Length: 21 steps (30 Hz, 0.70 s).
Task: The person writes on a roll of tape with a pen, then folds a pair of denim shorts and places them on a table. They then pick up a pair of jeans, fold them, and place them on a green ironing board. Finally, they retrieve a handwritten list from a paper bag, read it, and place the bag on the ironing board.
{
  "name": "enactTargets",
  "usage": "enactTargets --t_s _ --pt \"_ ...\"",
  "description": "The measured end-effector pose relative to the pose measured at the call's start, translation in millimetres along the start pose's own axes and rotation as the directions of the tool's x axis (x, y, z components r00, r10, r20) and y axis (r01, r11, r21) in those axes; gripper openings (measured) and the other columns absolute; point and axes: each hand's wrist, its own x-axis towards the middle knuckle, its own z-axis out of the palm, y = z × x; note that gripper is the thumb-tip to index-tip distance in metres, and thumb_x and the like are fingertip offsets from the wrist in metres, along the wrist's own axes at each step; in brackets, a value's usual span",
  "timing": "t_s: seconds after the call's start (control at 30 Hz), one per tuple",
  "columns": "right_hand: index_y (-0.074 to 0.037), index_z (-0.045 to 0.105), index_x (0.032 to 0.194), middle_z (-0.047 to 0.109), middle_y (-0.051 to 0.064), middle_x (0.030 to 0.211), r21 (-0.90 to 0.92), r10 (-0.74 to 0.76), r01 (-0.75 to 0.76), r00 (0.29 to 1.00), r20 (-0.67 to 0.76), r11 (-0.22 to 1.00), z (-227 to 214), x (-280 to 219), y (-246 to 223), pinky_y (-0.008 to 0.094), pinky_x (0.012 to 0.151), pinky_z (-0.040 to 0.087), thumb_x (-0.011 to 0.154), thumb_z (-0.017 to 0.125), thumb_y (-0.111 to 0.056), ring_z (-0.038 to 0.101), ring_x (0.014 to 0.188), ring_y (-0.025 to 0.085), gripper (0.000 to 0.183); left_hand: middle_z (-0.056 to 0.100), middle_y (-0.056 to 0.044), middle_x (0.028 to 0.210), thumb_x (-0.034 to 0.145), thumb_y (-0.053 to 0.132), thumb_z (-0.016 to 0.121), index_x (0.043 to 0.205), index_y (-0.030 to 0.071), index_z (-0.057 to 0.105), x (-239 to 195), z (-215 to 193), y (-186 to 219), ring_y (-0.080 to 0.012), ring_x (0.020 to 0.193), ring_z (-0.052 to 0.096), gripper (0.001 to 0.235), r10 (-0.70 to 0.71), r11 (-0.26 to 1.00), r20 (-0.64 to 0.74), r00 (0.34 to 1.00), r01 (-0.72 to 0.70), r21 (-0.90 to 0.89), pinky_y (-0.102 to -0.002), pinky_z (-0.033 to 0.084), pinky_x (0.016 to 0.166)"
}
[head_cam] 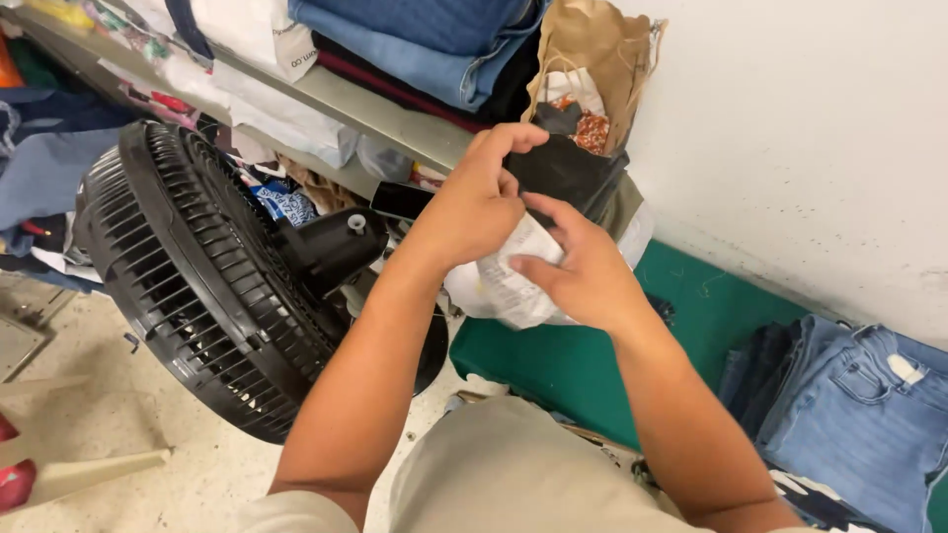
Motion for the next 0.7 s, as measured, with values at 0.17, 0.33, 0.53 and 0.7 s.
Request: enactTargets --t_s 0.17,0.33,0.53,0.7 --pt "-0.012 0.041 0.157 0.075 0.009 0.108 0.466 0.032 0.055 0.984 -0.175 0.883 -2.4 -35.5 37.0 0.033 0.075 0.063 0.093 0.066 -0.008 0.075 0.092 0.019 0.068 0.040 -0.025 0.154 0.093 0.016 0.060 0.161 0.017 0.018 -16.0 -5.3 12.2 -0.0308 0.099 0.061 0.079 -0.067 0.997 -0.043 0.997 0.068 0.030 -0.043 0.053 0.080" --pt "-0.016 0.030 0.163 0.074 0.014 0.112 0.635 -0.068 0.279 0.939 -0.336 0.720 -18.0 -70.2 85.8 0.037 0.076 0.067 0.097 0.062 0.001 0.076 0.093 0.022 0.075 0.039 -0.042 0.146 0.101 0.023 0.053 0.157 0.003 0.018 -51.6 25.0 -13.0 -0.0543 0.127 0.057 0.070 -0.086 0.972 -0.046 0.995 0.073 -0.224 -0.062 0.051 0.102" --pt "-0.011 0.027 0.163 0.073 0.022 0.113 0.687 -0.094 0.315 0.936 -0.339 0.655 -18.2 -97.1 98.0 0.048 0.078 0.067 0.094 0.062 0.003 0.077 0.095 0.033 0.077 0.068 -0.008 0.076 0.099 0.009 0.065 0.117 0.004 0.070 -70.2 67.0 -31.5 -0.0088 0.073 0.059 0.019 0.001 0.872 0.022 1.000 0.010 -0.490 -0.026 0.059 0.068" --pt "-0.006 0.029 0.161 0.072 0.024 0.110 0.605 -0.134 0.344 0.922 -0.364 0.718 -18.4 -110.1 88.9 0.048 0.076 0.068 0.092 0.062 0.003 0.077 0.093 0.034 0.077 0.067 -0.006 0.071 0.094 0.000 0.068 0.103 0.005 0.077 -64.8 64.6 -8.8 -0.0072 0.065 0.058 0.014 0.063 0.924 -0.106 0.992 -0.098 -0.370 -0.025 0.058 0.060"
